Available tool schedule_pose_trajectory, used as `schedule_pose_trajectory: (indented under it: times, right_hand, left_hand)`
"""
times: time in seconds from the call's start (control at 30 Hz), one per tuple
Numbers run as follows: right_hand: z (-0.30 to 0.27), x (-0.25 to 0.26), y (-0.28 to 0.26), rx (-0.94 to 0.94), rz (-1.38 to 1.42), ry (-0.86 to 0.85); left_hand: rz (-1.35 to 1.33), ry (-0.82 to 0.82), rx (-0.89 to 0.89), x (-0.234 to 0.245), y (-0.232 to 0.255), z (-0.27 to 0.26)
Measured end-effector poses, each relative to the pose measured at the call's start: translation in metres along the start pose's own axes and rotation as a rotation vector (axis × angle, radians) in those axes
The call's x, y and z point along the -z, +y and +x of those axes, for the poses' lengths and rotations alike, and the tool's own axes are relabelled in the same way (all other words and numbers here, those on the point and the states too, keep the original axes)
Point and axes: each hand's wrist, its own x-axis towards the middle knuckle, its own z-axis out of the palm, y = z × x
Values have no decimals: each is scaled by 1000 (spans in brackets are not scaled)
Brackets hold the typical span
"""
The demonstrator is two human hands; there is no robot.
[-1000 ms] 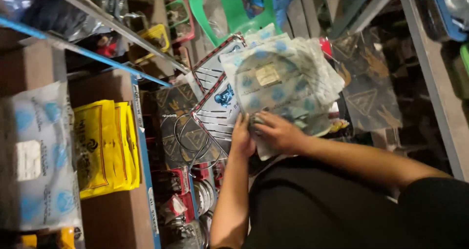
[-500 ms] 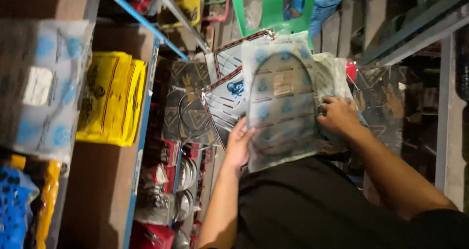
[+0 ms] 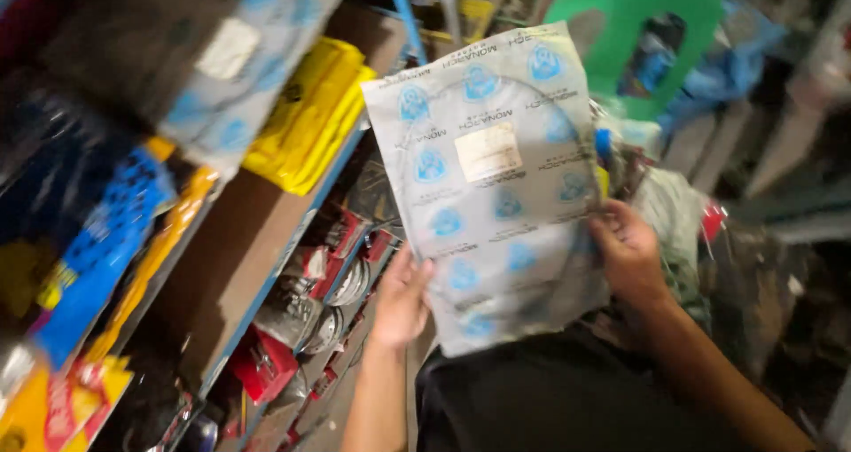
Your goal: The person wipes the surface of several packaged items, including blue and yellow packages and clear plastic-wrapped goods, using a cloth. The person then places the cleaned items onto a shelf.
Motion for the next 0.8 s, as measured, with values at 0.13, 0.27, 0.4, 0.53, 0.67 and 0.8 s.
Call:
schedule_pose_trajectory:
  times: [0.13, 0.27, 0.4, 0.53, 0.67, 0.8]
  right_hand:
    - [28, -26, -49, 128, -48, -59]
    - [49, -69, -137, 301, -115, -182]
    - [83, -147, -241, 231, -133, -354]
    - [124, -217, -258, 257, 209, -521]
    - [71, -241, -248, 859, -269, -279]
    - [36, -249, -214, 1309, -726, -389]
  left_hand:
    - [383, -54, 26, -46, 68, -48]
    - [345, -10, -145, -73, 119, -66]
    - [106, 63, -452, -92, 168, -59]
    - [-103, 26, -551, -75, 164, -55]
    - [-43, 255, -462, -51, 140, -36]
    - [-57, 358, -495, -51, 140, -2]
